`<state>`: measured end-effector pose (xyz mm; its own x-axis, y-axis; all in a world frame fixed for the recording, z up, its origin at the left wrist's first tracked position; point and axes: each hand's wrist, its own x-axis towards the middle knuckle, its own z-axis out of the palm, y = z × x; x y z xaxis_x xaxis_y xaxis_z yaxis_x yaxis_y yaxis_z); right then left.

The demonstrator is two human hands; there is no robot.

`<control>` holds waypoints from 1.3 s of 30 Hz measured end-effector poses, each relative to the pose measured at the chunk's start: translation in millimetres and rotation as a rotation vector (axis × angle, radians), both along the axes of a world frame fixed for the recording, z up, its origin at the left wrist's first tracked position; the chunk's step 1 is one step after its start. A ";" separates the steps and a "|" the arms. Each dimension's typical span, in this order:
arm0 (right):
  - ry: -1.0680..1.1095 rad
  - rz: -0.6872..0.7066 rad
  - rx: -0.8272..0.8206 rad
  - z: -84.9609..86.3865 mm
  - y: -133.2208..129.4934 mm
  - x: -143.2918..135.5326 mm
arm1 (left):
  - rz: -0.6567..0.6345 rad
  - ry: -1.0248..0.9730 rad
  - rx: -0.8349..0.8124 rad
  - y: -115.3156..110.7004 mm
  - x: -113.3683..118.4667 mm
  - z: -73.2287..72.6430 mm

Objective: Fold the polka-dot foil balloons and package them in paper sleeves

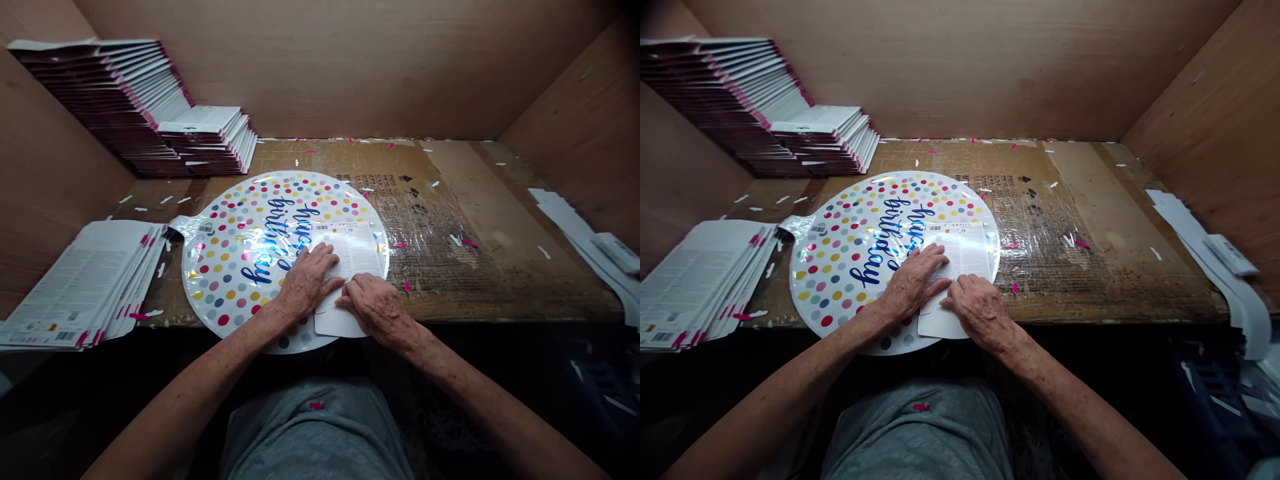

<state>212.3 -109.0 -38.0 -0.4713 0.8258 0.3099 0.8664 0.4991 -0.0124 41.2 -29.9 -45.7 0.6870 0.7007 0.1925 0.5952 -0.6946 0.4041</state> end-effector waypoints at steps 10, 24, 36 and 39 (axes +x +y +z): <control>0.433 -0.084 -0.744 29.1 -69.4 84.9 | -0.007 -0.026 0.002 2.0 0.8 -1.4; 0.080 0.170 -0.054 -0.8 13.4 30.0 | 0.019 0.000 0.008 -0.4 1.2 -0.7; 0.343 0.144 -0.287 18.6 -19.0 59.2 | 0.006 0.004 0.006 0.7 2.3 1.6; 0.406 0.122 -0.573 25.9 -54.6 82.1 | -0.004 -0.002 0.010 1.3 1.8 0.7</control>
